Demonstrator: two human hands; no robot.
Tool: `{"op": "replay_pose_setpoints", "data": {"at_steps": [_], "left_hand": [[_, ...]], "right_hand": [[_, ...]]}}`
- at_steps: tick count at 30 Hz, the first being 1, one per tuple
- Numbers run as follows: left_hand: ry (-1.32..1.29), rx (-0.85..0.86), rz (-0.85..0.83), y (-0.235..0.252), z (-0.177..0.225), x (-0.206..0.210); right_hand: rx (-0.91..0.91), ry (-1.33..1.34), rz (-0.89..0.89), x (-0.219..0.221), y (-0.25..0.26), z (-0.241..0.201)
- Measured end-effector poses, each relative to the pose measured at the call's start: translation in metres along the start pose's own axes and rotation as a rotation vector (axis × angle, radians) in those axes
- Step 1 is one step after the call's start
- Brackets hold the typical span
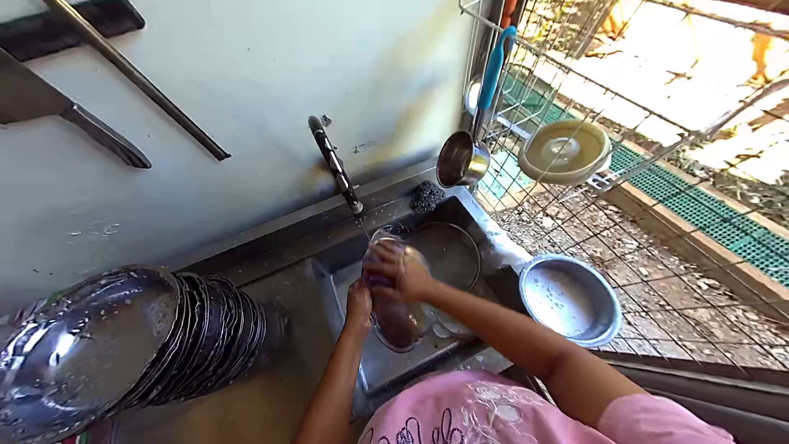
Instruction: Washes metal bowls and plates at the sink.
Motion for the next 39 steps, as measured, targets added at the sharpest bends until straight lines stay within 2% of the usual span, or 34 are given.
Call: {"op": "replay_pose_setpoints", "data": {"at_steps": [2,4,6,8,9,10,12,14,15,16,17,18,19,20,22,24,26,28,31,33,36,39], "left_hand": [[0.09,0.036,-0.118,-0.005,0.02,-0.004],[0.155,0.118,-0.075,-0.005,0.033,-0.025],[0.187,0.199,0.109,0.005,0.03,-0.053],[0.171,0.298,0.362,0.018,0.01,-0.071],[0.079,0.293,0.454,0.022,-0.004,-0.071],[-0.088,0.219,0.469,0.026,-0.021,-0.066],[-0.482,-0.031,0.321,0.031,-0.051,-0.044],[-0.744,-0.29,0.111,0.025,-0.077,-0.021],[-0.801,-0.383,0.044,0.018,-0.089,-0.014],[-0.791,-0.447,0.006,0.012,-0.096,-0.011],[-0.728,-0.484,0.002,0.007,-0.1,-0.01],[-0.631,-0.496,0.006,0.004,-0.104,-0.009],[-0.537,-0.48,0.003,0.001,-0.107,-0.006],[-0.476,-0.441,-0.006,0.0,-0.107,0.001],[-0.421,-0.307,-0.07,-0.001,-0.1,0.021],[-0.369,-0.093,-0.078,0.0,-0.089,0.035],[-0.353,0.058,0.034,0.007,-0.083,0.031],[-0.388,0.029,0.128,0.009,-0.081,0.013],[-0.428,-0.119,0.155,-0.005,-0.093,-0.006],[-0.454,-0.21,0.132,-0.019,-0.104,0.005],[-0.512,-0.237,0.142,-0.023,-0.102,0.028],[-0.448,-0.217,0.041,-0.014,-0.095,0.031]], "right_hand": [[0.196,0.141,-0.165,-0.03,0.033,0.034],[0.395,0.461,-0.217,-0.045,0.04,0.089],[0.497,0.685,-0.04,-0.049,0.027,0.126],[0.517,0.788,0.26,-0.055,0.009,0.129],[0.488,0.779,0.387,-0.059,0.001,0.12],[0.428,0.74,0.475,-0.064,-0.008,0.106],[0.22,0.634,0.541,-0.069,-0.025,0.079],[0.013,0.56,0.443,-0.073,-0.039,0.067],[-0.009,0.529,0.298,-0.072,-0.042,0.071],[0.049,0.501,0.128,-0.072,-0.042,0.078],[0.193,0.487,-0.035,-0.072,-0.039,0.088],[0.372,0.493,-0.157,-0.071,-0.036,0.1],[0.511,0.518,-0.196,-0.065,-0.033,0.112],[0.602,0.556,-0.183,-0.055,-0.029,0.119],[0.639,0.609,-0.118,-0.019,-0.016,0.11],[0.534,0.557,-0.118,0.035,-0.009,0.084],[0.426,0.387,-0.18,0.075,-0.02,0.055],[0.336,0.111,-0.3,0.083,-0.043,0.051],[0.246,-0.338,-0.471,0.048,-0.067,0.08],[0.227,-0.49,-0.446,0.027,-0.058,0.097],[0.242,-0.388,-0.297,0.031,-0.035,0.09],[0.24,0.008,-0.152,0.06,-0.028,0.065]]}}
Point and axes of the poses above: each hand's wrist, its own y-axis towards the middle knuckle, its own x-axis out of the palm, z = x × y, the point moved 7 cm from there along y, towards the middle knuckle, and after that the axes turned 14 degrees about x, right-handed, at the moved point
